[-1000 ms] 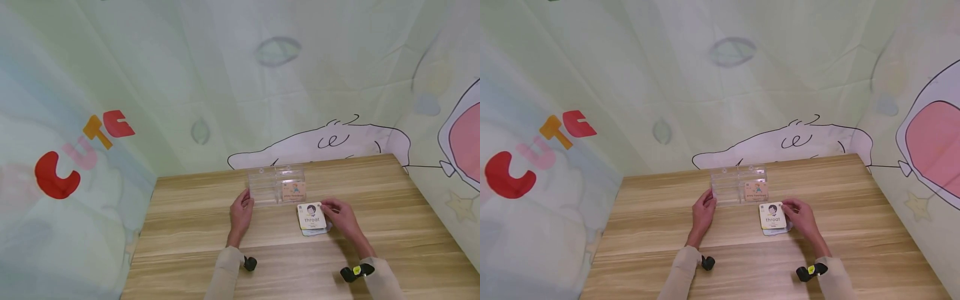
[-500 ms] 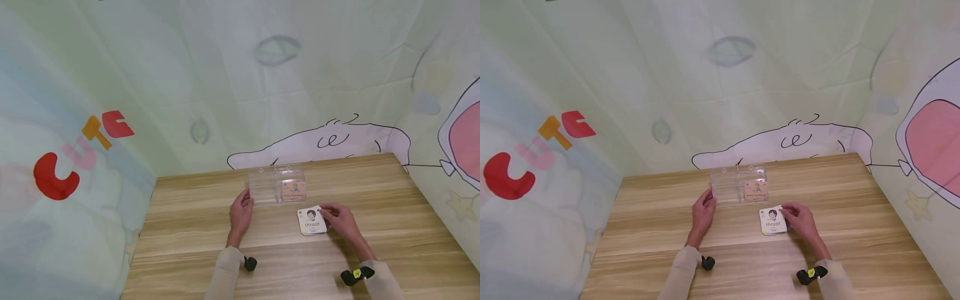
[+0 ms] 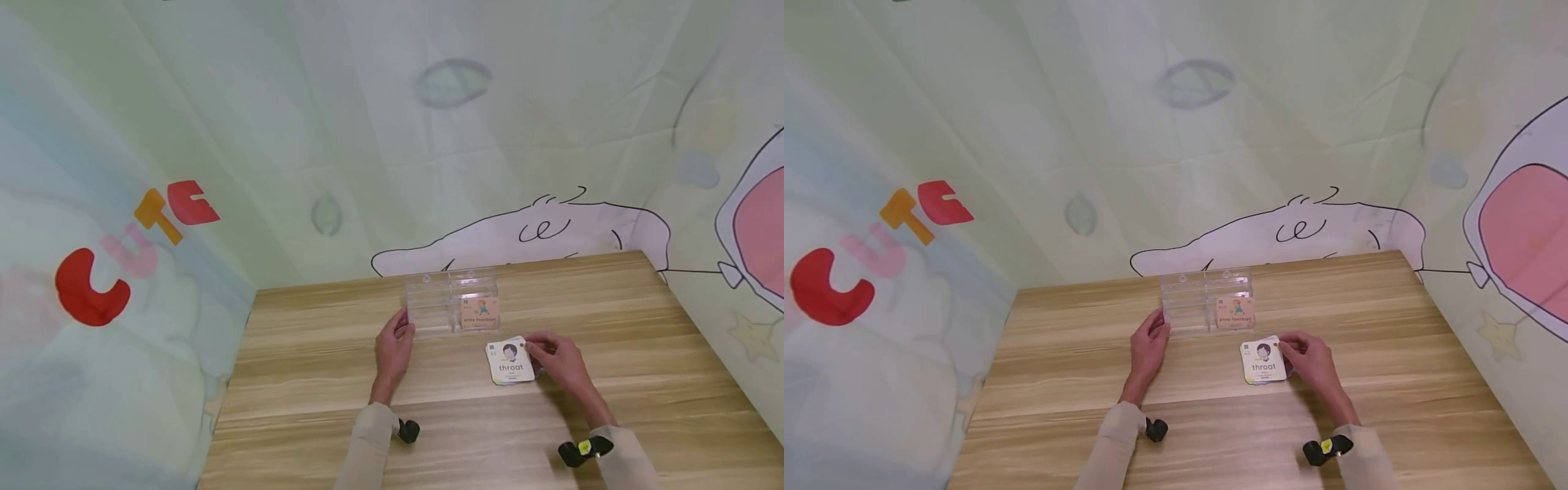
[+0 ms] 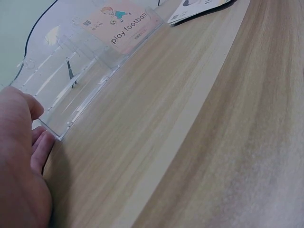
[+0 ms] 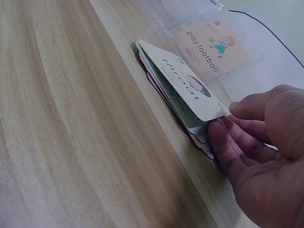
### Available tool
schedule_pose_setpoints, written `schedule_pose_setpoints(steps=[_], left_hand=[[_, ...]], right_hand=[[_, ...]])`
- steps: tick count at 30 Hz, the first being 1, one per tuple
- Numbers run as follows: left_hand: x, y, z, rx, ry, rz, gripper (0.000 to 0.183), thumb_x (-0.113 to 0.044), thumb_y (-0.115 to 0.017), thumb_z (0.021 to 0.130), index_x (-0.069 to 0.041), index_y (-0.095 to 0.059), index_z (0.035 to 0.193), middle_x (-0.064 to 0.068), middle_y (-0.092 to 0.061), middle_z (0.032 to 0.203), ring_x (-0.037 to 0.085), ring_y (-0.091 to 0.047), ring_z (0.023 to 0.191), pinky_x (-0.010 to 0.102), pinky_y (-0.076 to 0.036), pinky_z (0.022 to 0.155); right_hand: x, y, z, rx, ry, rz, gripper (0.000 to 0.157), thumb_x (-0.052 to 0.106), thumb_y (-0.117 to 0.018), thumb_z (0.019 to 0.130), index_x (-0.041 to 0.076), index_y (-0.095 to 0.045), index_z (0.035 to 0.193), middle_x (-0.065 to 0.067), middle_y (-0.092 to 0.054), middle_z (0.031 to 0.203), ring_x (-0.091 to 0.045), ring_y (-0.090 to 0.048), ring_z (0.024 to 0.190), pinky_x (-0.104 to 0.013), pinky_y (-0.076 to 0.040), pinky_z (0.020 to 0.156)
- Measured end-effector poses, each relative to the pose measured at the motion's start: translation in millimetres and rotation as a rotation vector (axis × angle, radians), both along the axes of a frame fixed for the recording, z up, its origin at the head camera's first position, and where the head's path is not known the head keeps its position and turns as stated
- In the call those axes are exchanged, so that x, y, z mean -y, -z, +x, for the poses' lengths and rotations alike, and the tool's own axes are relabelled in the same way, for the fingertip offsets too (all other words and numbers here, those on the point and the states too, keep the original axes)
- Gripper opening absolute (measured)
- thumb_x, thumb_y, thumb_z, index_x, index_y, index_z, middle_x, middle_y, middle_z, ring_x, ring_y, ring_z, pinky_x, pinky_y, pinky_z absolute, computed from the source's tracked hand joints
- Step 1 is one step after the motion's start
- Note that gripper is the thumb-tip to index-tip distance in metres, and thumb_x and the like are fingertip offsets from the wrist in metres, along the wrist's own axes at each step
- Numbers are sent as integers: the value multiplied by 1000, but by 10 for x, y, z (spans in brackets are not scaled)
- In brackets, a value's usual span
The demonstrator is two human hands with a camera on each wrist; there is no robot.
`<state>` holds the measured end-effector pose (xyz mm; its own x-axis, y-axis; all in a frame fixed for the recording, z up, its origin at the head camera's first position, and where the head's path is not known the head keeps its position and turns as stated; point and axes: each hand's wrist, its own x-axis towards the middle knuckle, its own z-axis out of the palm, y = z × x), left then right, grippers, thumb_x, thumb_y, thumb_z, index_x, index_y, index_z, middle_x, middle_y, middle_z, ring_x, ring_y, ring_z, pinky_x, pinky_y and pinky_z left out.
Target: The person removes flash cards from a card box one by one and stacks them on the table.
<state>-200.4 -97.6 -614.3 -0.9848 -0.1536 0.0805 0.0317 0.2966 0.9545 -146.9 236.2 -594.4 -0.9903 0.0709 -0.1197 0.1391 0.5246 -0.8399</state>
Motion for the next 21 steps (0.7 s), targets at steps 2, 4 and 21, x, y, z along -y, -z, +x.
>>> schedule_pose_setpoints(steps=[2,4,21], left_hand=[[2,6,0,0,0,2,46,-12,-64,101,-2,-59,145,13,-68,131,24,-69,115,35,-57,99],[4,11,0,-2,0,2,45,-12,-64,101,-2,-59,145,14,-68,131,24,-69,115,35,-57,99],[8,12,5,-4,2,-3,46,-13,-64,100,-2,-59,145,14,-68,131,25,-69,115,37,-57,99]], right_hand=[[-13,-3,-5,1,3,3,24,14,-66,102,-2,-72,119,-12,-72,100,-21,-65,88,-26,-55,69],[-25,-15,-3,6,4,-11,26,14,-64,103,-3,-71,120,-13,-72,101,-22,-65,87,-26,-57,69],[-110,-214,-85,-12,25,-26,32,20,-61,105,-3,-67,126,-16,-69,108,-23,-64,92,-24,-57,72]])
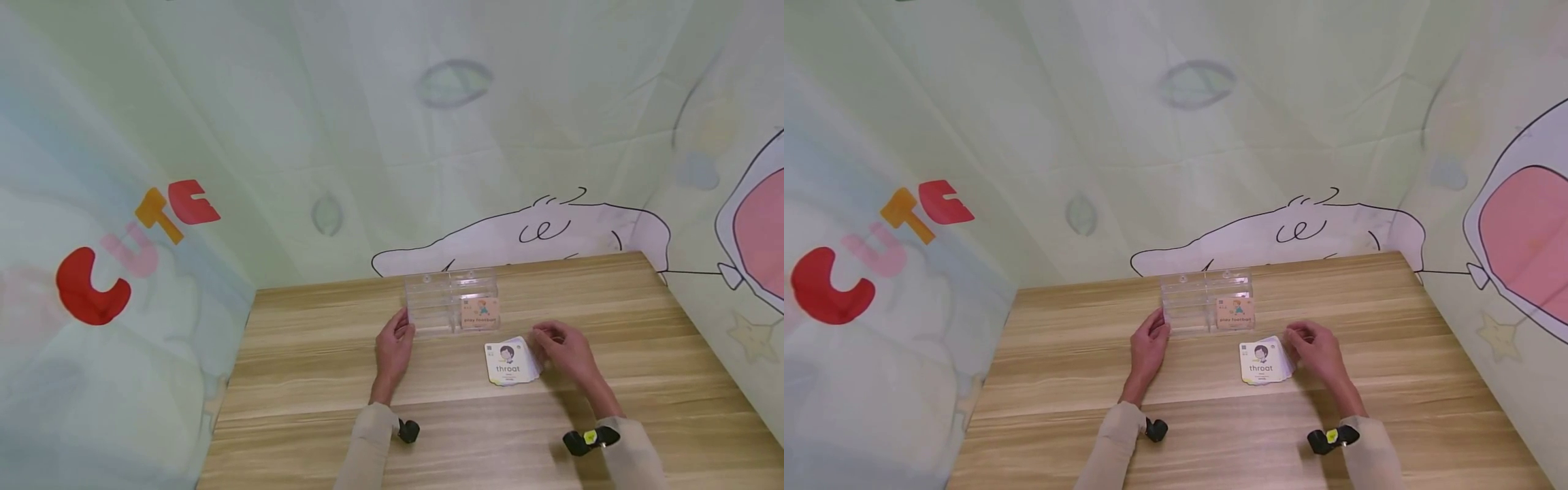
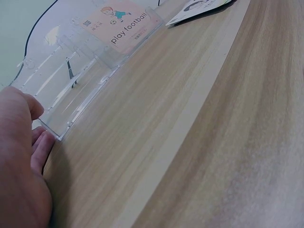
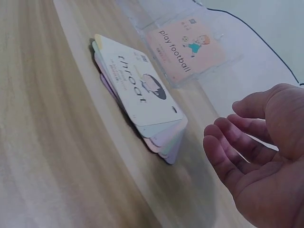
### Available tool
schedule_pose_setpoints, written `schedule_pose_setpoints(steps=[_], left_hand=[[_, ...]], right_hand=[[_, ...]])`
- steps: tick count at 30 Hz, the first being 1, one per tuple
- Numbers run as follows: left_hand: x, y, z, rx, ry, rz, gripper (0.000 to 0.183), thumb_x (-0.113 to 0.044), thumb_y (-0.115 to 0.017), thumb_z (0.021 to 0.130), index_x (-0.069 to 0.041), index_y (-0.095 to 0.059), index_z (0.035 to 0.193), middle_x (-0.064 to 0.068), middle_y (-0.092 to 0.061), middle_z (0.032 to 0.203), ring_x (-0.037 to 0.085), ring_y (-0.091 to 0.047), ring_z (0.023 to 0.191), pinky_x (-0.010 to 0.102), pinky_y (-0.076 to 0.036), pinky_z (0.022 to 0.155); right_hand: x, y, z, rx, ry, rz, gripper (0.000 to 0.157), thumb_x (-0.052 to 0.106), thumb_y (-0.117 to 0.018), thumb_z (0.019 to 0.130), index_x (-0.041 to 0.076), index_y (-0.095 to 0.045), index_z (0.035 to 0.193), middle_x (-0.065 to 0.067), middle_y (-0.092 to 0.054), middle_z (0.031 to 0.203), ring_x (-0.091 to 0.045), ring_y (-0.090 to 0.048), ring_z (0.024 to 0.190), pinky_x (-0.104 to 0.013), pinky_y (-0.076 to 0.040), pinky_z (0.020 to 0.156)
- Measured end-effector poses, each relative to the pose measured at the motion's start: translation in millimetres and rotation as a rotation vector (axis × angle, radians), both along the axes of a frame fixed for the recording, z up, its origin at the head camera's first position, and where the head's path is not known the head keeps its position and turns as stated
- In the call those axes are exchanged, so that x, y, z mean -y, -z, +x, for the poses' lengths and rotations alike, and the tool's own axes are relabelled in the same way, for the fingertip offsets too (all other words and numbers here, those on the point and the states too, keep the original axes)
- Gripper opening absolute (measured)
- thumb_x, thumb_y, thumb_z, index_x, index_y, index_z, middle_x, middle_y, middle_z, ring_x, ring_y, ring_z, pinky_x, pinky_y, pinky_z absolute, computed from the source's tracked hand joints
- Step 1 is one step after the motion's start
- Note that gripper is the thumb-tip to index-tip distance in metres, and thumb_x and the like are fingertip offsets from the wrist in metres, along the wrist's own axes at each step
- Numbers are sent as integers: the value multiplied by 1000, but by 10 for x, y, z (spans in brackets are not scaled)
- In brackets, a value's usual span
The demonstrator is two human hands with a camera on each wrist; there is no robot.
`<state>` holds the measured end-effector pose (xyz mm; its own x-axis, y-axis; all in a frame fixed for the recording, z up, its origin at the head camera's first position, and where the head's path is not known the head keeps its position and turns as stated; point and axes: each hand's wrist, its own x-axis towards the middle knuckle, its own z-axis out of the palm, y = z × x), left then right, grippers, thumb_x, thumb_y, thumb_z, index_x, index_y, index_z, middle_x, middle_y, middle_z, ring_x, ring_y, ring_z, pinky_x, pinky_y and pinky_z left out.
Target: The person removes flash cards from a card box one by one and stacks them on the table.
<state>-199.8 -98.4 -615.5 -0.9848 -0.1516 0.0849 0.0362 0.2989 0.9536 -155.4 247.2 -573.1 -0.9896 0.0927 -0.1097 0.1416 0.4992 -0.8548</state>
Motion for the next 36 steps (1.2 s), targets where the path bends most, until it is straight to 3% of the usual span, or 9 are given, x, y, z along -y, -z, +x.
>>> schedule_pose_setpoints(steps=[14,17,23,29,36], left_hand=[[5,9,1,-17,-4,-4,46,-10,-65,100,0,-59,144,16,-69,130,27,-70,114,36,-58,97],[3,8,1,-18,-2,-4,46,-10,-65,100,0,-59,144,16,-69,130,27,-70,114,36,-58,97],[6,-1,7,-22,-5,-5,46,-11,-65,100,0,-59,144,16,-69,131,27,-70,113,37,-58,97],[2,11,14,-9,0,0,45,-12,-65,100,-2,-59,144,14,-69,131,25,-70,114,35,-58,97],[6,7,3,-8,3,2,45,-12,-65,100,-2,-59,144,14,-69,131,25,-70,114,35,-58,98]], right_hand=[[78,-220,-164,-44,-8,-28,45,34,-61,106,-2,-63,133,-25,-63,128,-38,-63,112,-24,-59,81],[113,-223,-217,-48,-2,-20,44,33,-62,106,-1,-63,133,-25,-63,131,-39,-62,116,-24,-56,84],[207,-198,-321,-65,-8,-53,45,31,-62,105,-2,-62,134,-25,-62,134,-40,-60,121,-36,-54,95],[279,-161,-366,-60,-3,-122,44,30,-62,106,-2,-60,136,-24,-62,134,-39,-60,122,-28,-54,92],[390,-107,-423,-54,6,-188,44,27,-62,106,1,-58,140,-23,-59,139,-40,-56,127,-50,-52,105]])
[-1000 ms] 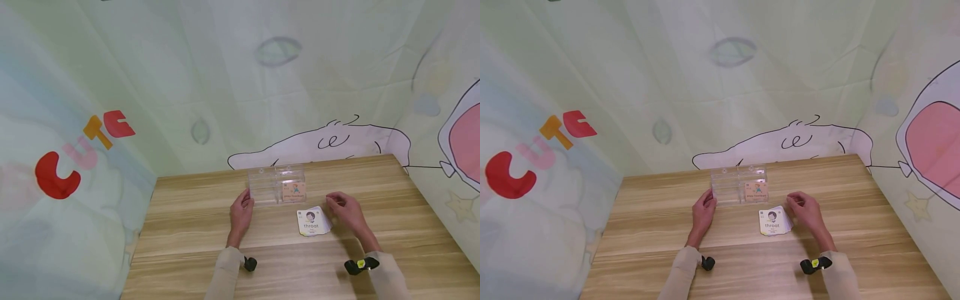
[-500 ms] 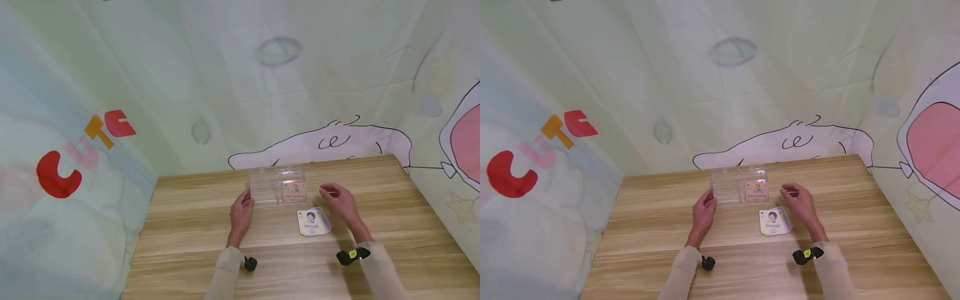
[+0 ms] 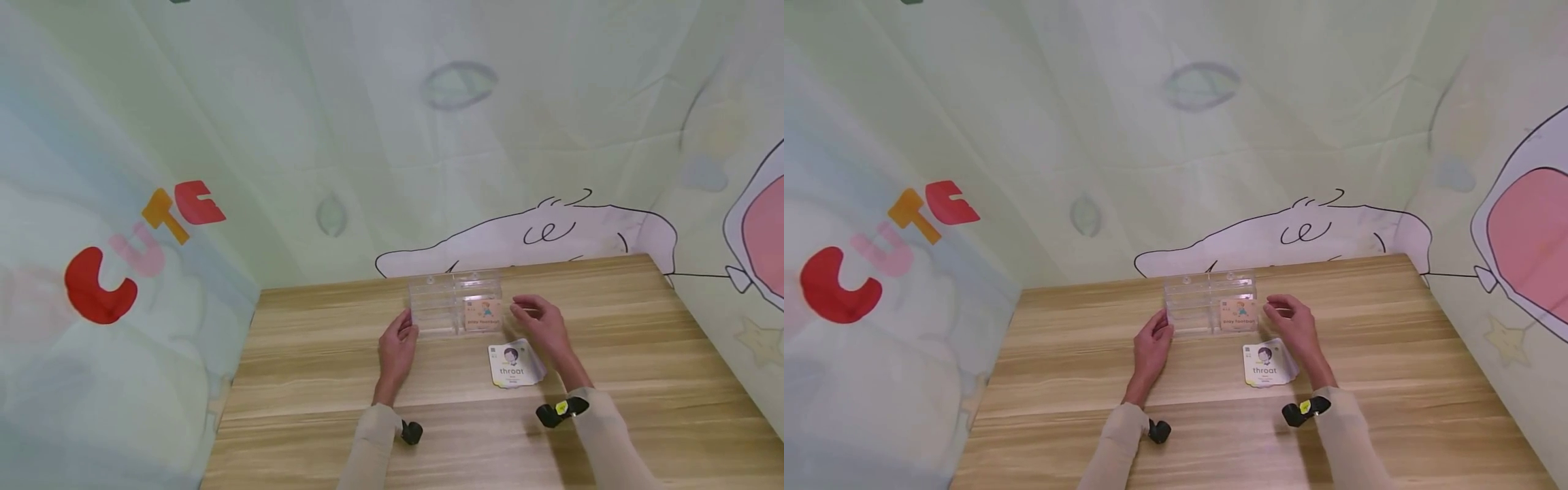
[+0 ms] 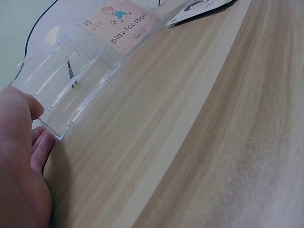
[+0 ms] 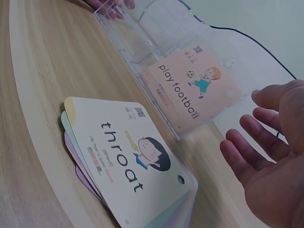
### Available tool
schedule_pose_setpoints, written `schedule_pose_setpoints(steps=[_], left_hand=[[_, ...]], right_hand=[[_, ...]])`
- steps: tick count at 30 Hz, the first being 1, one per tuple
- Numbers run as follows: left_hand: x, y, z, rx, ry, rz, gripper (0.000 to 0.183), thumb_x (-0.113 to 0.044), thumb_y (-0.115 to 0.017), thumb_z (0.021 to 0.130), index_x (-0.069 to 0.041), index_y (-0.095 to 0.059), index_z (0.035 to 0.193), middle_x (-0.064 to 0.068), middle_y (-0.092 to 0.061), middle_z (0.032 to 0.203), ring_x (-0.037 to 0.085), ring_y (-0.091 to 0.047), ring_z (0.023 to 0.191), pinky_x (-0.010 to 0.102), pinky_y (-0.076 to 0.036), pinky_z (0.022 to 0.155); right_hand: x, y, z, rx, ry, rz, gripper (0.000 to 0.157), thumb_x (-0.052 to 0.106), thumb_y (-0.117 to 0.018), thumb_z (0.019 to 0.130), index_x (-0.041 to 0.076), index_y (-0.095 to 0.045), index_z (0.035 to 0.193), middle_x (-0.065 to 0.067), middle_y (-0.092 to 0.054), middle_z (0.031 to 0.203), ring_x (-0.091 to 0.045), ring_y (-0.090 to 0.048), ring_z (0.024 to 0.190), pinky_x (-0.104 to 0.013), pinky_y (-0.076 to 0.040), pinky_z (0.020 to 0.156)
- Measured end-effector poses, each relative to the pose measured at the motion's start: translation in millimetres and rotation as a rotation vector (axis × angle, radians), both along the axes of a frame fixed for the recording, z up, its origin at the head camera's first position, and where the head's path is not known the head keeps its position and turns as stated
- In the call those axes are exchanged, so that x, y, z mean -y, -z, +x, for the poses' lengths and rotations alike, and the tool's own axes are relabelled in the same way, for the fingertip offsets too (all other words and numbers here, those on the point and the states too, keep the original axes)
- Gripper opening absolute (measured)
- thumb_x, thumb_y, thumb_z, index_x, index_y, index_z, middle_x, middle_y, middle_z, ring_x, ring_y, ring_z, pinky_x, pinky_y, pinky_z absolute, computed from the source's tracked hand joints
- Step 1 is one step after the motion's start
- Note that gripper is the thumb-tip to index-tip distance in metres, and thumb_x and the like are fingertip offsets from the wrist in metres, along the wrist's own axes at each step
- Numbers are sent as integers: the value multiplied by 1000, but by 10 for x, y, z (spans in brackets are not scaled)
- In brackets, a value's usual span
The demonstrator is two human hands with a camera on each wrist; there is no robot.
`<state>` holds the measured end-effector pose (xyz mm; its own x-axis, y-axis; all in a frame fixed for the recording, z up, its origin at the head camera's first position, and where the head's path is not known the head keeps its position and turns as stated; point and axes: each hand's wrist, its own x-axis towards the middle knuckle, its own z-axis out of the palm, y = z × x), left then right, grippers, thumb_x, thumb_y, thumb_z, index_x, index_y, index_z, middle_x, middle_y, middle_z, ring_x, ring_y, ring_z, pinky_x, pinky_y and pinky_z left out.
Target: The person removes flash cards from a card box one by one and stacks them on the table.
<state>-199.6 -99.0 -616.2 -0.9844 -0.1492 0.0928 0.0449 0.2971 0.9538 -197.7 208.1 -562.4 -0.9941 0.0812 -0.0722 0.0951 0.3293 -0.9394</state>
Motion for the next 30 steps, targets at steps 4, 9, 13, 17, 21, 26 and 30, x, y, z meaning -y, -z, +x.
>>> schedule_pose_setpoints(steps=[4,9,13,17,21,26,30], left_hand=[[4,1,-1,4,1,7,46,-11,-65,100,-2,-59,144,15,-69,130,25,-70,114,34,-58,98],[-3,-6,-4,12,-5,7,45,-11,-65,100,-2,-59,144,15,-69,131,26,-70,114,35,-58,98],[-6,-13,-10,16,-10,9,45,-11,-66,100,-2,-59,144,15,-69,130,26,-70,114,36,-58,98],[-9,-6,-2,-21,-8,-1,45,-10,-65,100,0,-60,143,17,-69,128,28,-71,112,37,-59,96],[-11,14,0,-77,-11,-30,44,-9,-64,99,4,-61,140,20,-70,125,30,-72,108,37,-61,92],[-9,0,8,-47,-8,-14,44,-10,-65,99,2,-60,142,18,-70,127,30,-71,110,38,-60,94],[-8,-11,3,-13,-6,-1,44,-10,-65,100,0,-60,143,16,-69,129,28,-71,112,37,-59,96]], right_hand=[[63,18,-38,-9,-6,-31,43,25,-64,105,0,-58,139,-23,-59,139,-41,-56,127,-51,-52,104],[123,49,-72,5,-12,-35,41,24,-64,105,2,-59,139,-21,-58,139,-39,-56,126,-45,-53,101],[148,85,-92,35,-2,-40,40,23,-63,105,4,-60,140,-21,-58,140,-38,-55,126,-46,-53,101],[165,99,-106,47,3,-35,40,24,-62,106,4,-60,140,-20,-57,140,-38,-55,127,-47,-53,102],[173,106,-117,57,9,-24,39,24,-62,106,3,-61,138,-20,-58,140,-38,-55,128,-48,-53,103],[180,106,-115,60,23,-7,36,23,-63,105,1,-63,134,-21,-57,140,-40,-54,128,-52,-53,104],[183,94,-102,47,29,8,34,24,-64,105,0,-65,130,-22,-58,139,-41,-54,128,-54,-52,104]])
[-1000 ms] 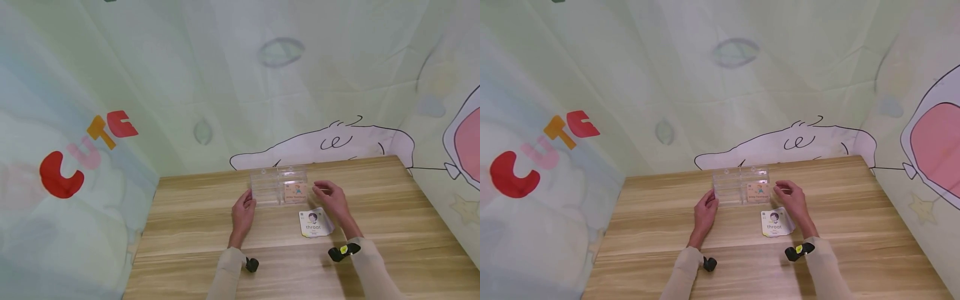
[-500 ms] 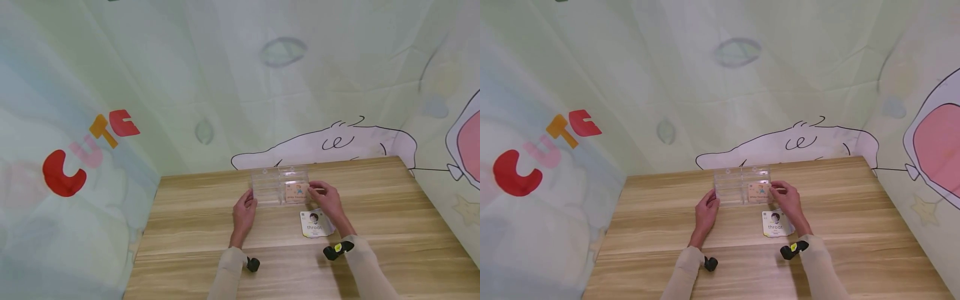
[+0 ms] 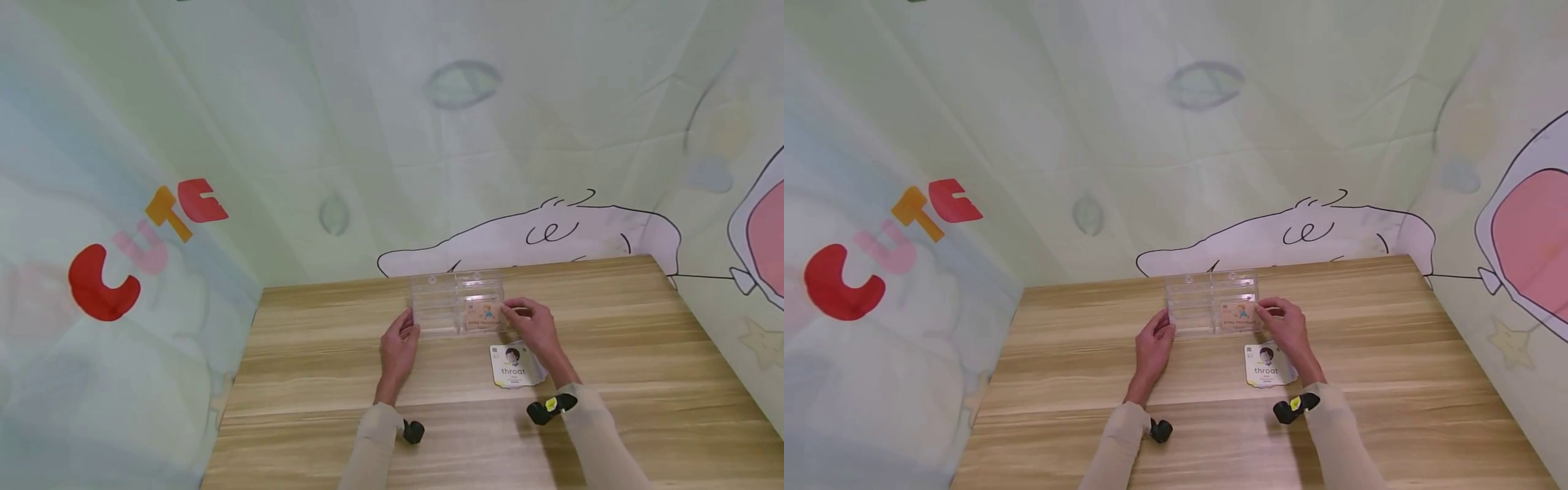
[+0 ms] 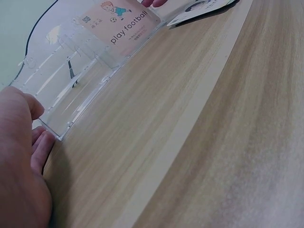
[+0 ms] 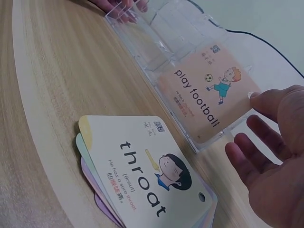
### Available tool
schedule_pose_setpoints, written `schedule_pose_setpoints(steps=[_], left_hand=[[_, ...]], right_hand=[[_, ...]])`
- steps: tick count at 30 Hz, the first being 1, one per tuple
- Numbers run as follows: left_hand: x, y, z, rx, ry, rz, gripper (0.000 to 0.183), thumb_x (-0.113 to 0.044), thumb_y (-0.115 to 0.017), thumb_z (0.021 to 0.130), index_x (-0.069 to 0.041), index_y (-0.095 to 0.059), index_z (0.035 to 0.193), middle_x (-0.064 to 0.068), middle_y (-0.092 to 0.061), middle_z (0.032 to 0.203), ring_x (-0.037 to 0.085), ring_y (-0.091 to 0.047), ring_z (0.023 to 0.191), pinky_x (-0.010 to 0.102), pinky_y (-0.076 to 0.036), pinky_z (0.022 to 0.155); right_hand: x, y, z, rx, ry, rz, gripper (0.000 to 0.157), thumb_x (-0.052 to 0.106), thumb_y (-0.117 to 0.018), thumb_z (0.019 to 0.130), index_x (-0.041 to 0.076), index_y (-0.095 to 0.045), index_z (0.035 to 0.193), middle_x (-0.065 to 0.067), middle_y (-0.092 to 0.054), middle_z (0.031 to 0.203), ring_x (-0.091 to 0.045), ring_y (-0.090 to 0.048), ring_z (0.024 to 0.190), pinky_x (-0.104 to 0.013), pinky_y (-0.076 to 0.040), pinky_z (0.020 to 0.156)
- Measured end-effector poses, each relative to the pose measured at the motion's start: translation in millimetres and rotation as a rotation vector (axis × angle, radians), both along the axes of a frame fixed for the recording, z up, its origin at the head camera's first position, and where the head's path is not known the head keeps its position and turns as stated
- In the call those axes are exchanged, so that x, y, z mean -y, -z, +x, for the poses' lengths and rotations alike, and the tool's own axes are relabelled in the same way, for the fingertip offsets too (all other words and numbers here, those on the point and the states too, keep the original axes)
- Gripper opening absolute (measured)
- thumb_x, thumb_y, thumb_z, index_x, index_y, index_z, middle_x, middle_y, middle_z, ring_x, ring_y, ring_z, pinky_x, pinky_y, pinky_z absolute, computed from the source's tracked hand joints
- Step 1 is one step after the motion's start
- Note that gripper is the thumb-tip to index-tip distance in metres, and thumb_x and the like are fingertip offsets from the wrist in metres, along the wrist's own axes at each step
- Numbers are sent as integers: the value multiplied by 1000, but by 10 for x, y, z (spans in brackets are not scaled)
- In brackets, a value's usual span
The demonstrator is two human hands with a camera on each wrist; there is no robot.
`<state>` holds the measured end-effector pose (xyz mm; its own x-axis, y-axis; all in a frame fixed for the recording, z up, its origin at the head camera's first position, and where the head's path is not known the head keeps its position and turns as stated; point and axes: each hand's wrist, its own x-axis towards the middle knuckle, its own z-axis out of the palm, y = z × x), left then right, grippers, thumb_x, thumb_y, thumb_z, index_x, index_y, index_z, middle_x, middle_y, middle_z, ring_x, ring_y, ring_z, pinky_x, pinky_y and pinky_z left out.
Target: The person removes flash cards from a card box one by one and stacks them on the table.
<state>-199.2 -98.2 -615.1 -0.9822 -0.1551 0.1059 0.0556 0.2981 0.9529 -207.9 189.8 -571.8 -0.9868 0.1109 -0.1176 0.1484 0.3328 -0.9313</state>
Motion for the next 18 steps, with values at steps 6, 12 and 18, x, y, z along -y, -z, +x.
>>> schedule_pose_setpoints(steps=[6,12,18], left_hand=[[-5,-11,2,32,-5,-8,45,-11,-65,100,-2,-60,144,14,-69,131,25,-70,114,36,-58,98],[0,-5,-2,15,11,-6,45,-10,-64,101,-2,-58,145,15,-68,131,26,-69,115,35,-58,98],[5,6,-2,6,22,-4,46,-11,-64,101,-2,-57,146,14,-68,132,25,-69,116,32,-58,97]], right_hand=[[3,-45,5,-40,3,10,31,24,-65,104,1,-67,125,-21,-64,131,-39,-57,124,-52,-52,103],[-21,-113,16,-98,-9,31,29,23,-65,104,1,-69,122,-19,-68,122,-31,-63,113,-34,-53,91],[-68,-172,36,-101,-25,-42,30,23,-64,105,1,-67,124,-18,-68,120,-25,-65,108,-30,-58,90]])
